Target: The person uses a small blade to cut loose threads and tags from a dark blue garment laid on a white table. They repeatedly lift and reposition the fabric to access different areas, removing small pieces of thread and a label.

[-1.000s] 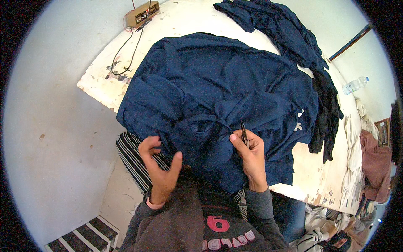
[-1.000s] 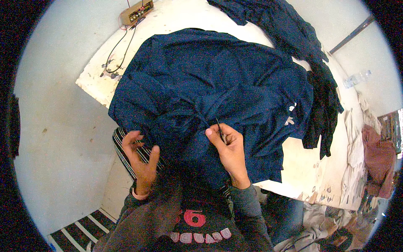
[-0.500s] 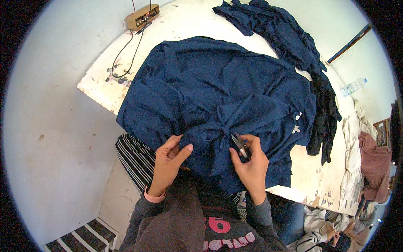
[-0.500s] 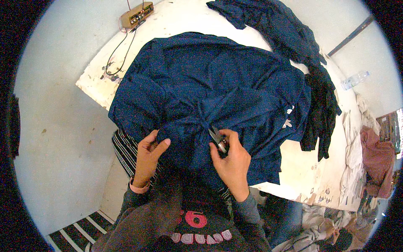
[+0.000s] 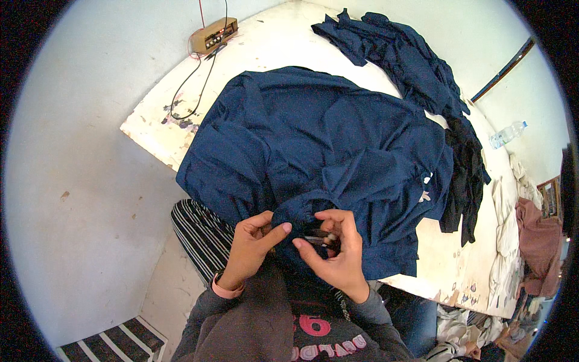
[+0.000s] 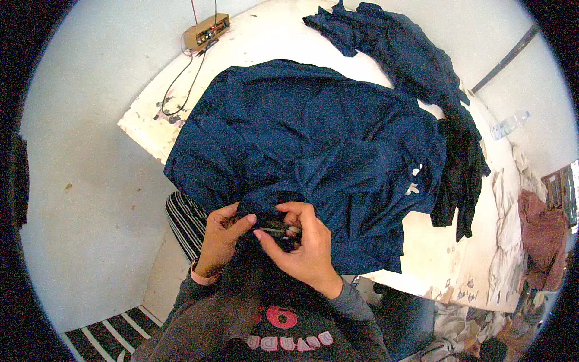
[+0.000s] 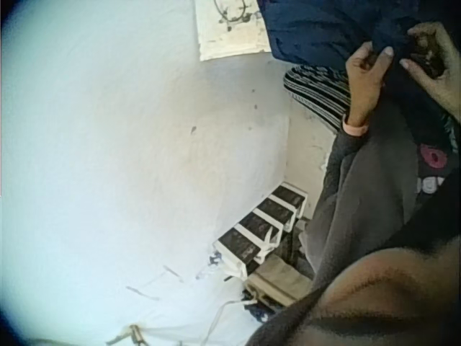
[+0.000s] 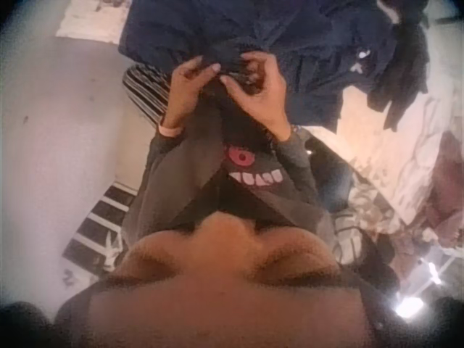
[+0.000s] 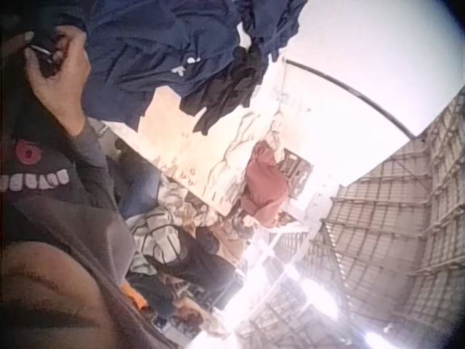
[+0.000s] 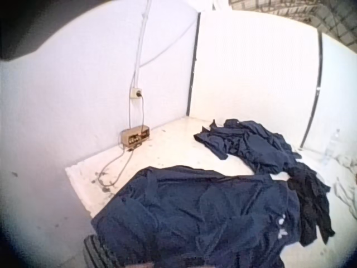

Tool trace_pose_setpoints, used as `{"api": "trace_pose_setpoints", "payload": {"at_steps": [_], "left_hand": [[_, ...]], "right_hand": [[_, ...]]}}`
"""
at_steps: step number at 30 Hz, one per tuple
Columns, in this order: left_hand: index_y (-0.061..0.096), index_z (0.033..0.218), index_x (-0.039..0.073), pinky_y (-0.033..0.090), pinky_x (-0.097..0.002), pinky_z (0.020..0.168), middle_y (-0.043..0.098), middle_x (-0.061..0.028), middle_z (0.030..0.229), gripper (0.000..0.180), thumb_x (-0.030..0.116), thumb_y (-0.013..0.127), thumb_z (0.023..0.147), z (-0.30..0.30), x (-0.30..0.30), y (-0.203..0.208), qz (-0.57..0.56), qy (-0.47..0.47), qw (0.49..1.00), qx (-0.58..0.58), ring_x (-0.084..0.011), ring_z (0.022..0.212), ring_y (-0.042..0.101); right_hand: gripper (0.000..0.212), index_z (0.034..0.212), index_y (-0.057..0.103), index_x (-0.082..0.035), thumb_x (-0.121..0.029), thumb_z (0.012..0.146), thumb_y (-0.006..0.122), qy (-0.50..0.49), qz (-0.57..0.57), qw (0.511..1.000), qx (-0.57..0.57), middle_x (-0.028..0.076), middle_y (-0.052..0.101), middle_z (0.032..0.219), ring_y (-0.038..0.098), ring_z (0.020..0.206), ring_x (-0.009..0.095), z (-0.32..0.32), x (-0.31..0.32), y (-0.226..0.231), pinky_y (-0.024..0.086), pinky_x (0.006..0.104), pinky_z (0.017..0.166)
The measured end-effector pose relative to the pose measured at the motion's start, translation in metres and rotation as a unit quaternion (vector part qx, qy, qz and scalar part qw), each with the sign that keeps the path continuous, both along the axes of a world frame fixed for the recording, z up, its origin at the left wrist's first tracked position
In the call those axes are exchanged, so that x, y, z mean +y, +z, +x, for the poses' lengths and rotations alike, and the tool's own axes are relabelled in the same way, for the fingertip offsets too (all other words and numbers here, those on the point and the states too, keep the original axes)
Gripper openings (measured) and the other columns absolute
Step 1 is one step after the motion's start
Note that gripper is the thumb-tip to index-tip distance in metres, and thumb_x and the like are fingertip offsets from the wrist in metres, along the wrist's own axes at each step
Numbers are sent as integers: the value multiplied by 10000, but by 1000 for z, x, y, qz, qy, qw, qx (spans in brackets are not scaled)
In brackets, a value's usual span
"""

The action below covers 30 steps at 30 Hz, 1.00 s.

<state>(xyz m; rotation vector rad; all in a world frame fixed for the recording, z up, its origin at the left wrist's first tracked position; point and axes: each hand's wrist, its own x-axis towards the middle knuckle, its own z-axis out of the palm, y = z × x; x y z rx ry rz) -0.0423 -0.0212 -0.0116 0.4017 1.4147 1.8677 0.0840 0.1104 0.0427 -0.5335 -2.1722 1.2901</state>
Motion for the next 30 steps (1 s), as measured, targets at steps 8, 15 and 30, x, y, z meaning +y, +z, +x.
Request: {"api": "trace_pose_setpoints", "payload": {"at_steps": [8,15,30], "left_hand": [[724,984,5,348,-207,646,522,70,883,139,124,654,997,4,-2,19,27,-14,999,-12,-11,782,472],[731,1044,9,336,-198,620,522,68,871,177,161,651,1001,3,-5,7,7,-50,998,-24,-16,735,456],[702,1109,42,345,-182,624,548,111,875,166,143,633,997,6,-2,2,28,-82,996,-34,10,719,449]], "right_hand": [[240,871,623,-23,-147,847,827,-13,116,992,-37,80,621,678,591,559,156,-4,-5,-4,433,286,531],[226,872,644,-35,-180,855,817,-31,198,979,-29,104,683,720,652,576,241,-6,-5,-2,461,323,538],[206,960,724,-73,0,769,750,-29,133,989,54,64,663,784,588,592,170,-14,22,-14,449,284,560]]}}
